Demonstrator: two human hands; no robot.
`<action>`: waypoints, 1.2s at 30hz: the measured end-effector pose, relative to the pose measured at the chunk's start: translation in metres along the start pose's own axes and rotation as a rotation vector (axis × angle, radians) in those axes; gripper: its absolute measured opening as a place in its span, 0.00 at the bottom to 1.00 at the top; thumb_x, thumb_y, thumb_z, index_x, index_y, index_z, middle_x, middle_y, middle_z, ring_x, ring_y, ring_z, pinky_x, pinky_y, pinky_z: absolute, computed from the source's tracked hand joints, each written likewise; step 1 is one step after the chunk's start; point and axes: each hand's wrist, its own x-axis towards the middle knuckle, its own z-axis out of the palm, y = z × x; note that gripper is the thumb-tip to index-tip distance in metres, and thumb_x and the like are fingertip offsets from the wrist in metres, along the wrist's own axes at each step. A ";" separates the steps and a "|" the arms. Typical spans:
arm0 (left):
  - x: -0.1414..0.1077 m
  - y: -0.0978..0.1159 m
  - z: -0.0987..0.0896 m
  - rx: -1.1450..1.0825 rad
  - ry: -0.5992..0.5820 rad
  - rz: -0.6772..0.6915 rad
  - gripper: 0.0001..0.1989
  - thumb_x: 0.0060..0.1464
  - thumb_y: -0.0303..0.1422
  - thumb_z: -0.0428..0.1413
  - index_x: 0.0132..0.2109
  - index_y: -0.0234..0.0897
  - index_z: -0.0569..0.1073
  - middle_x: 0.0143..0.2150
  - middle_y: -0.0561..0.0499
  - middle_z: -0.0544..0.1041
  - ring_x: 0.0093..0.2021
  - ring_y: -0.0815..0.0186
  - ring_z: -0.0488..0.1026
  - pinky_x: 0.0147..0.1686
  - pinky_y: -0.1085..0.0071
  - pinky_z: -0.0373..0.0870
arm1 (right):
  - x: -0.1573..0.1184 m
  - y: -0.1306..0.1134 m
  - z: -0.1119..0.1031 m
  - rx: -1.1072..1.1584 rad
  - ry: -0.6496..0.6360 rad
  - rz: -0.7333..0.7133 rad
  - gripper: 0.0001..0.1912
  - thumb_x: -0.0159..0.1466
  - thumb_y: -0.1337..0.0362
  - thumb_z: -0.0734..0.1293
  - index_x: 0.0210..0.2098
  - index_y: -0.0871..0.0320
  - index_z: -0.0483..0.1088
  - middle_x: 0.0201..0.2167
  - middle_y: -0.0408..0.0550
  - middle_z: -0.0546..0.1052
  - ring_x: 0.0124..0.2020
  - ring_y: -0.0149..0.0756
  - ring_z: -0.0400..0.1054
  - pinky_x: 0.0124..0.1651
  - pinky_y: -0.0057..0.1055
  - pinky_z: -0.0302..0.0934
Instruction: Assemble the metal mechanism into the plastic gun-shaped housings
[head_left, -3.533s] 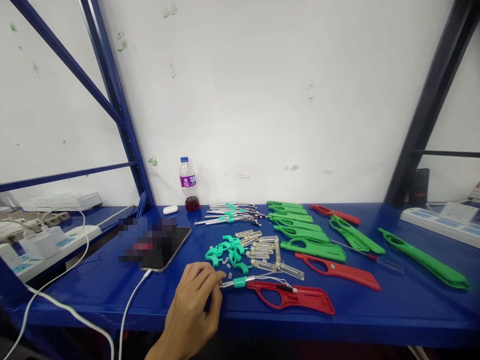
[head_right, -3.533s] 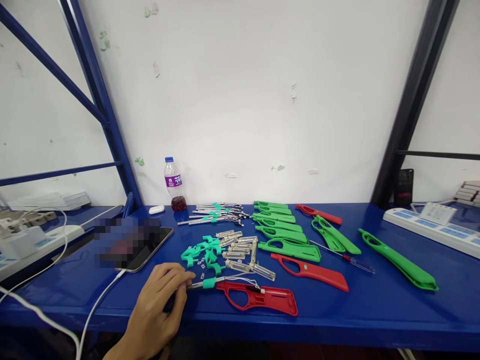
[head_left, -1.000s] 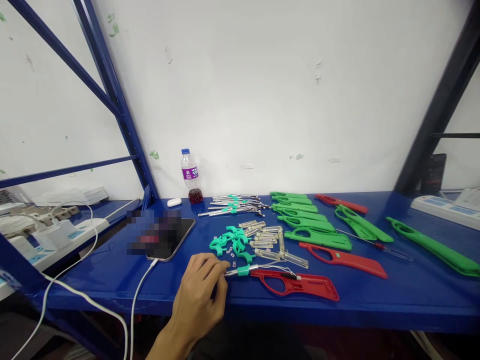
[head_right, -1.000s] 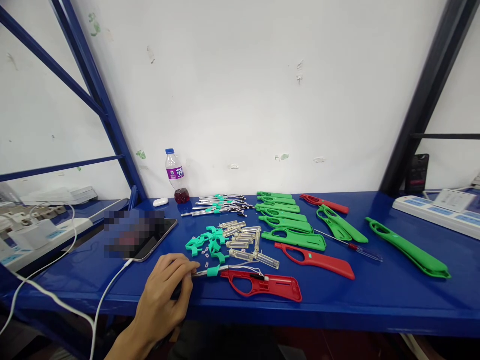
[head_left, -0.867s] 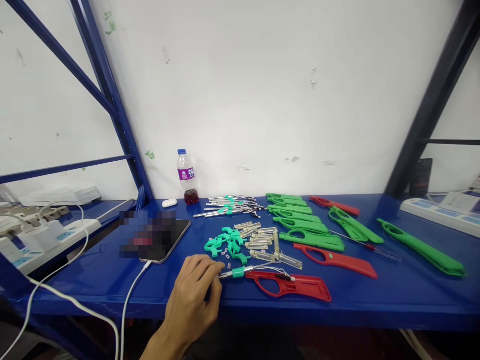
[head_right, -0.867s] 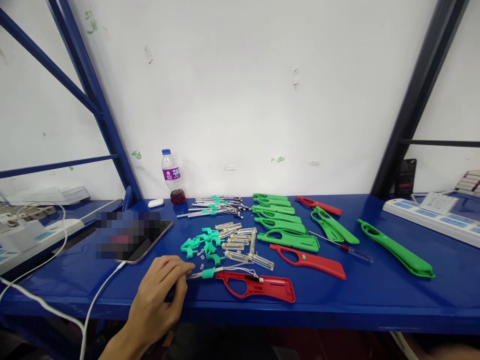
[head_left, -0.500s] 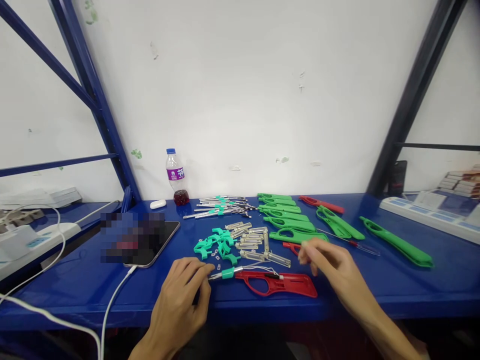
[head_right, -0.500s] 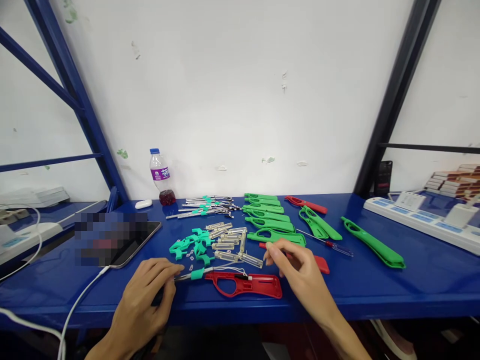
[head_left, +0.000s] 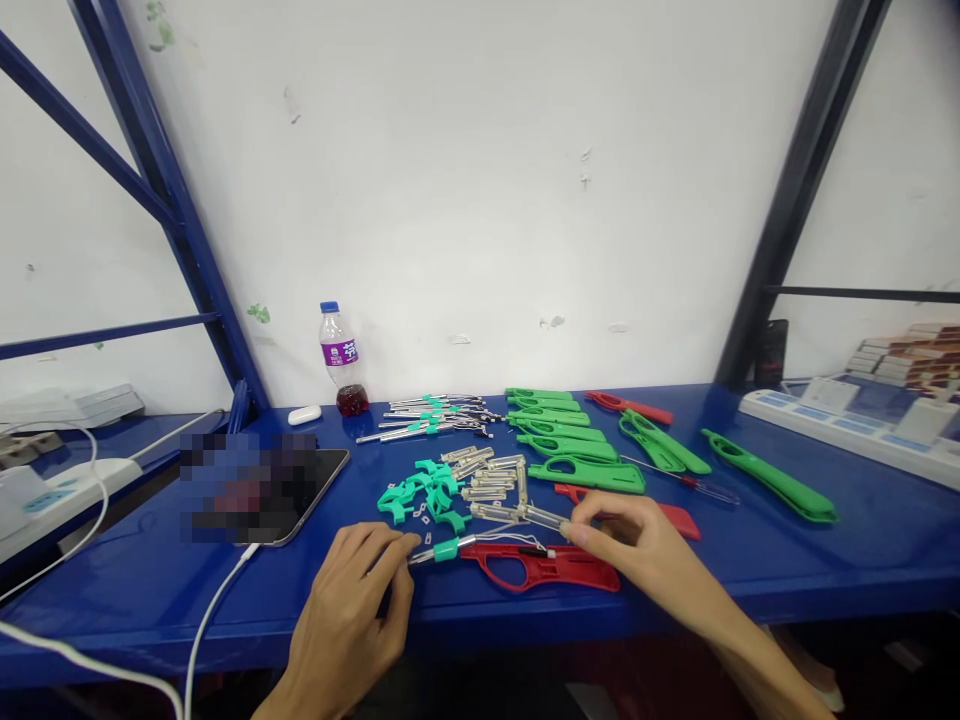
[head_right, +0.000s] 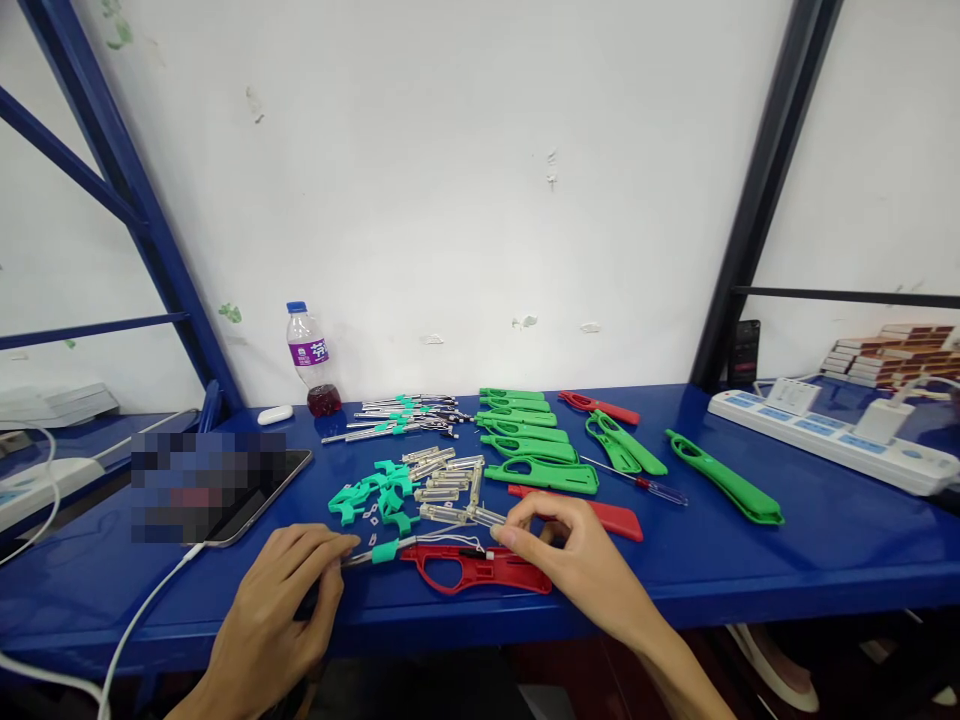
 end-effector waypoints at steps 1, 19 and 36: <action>0.000 0.000 0.000 0.003 -0.004 0.001 0.13 0.65 0.19 0.52 0.51 0.37 0.74 0.41 0.49 0.78 0.45 0.64 0.70 0.47 0.65 0.69 | 0.000 -0.001 0.000 -0.004 -0.008 -0.003 0.21 0.66 0.44 0.72 0.30 0.56 0.76 0.30 0.44 0.75 0.30 0.37 0.65 0.32 0.31 0.56; -0.002 0.001 0.000 0.009 -0.011 0.004 0.13 0.65 0.18 0.52 0.50 0.36 0.74 0.41 0.49 0.76 0.45 0.64 0.69 0.47 0.65 0.68 | -0.002 0.000 -0.001 -0.015 -0.045 0.010 0.20 0.67 0.45 0.73 0.31 0.55 0.77 0.31 0.44 0.77 0.31 0.37 0.66 0.34 0.33 0.55; 0.004 0.015 0.013 -0.029 -0.161 -0.117 0.13 0.69 0.35 0.56 0.58 0.50 0.74 0.48 0.52 0.81 0.46 0.59 0.77 0.47 0.56 0.77 | -0.007 -0.003 0.014 -0.317 -0.035 -0.136 0.06 0.70 0.52 0.74 0.42 0.45 0.80 0.43 0.43 0.79 0.51 0.48 0.69 0.59 0.45 0.58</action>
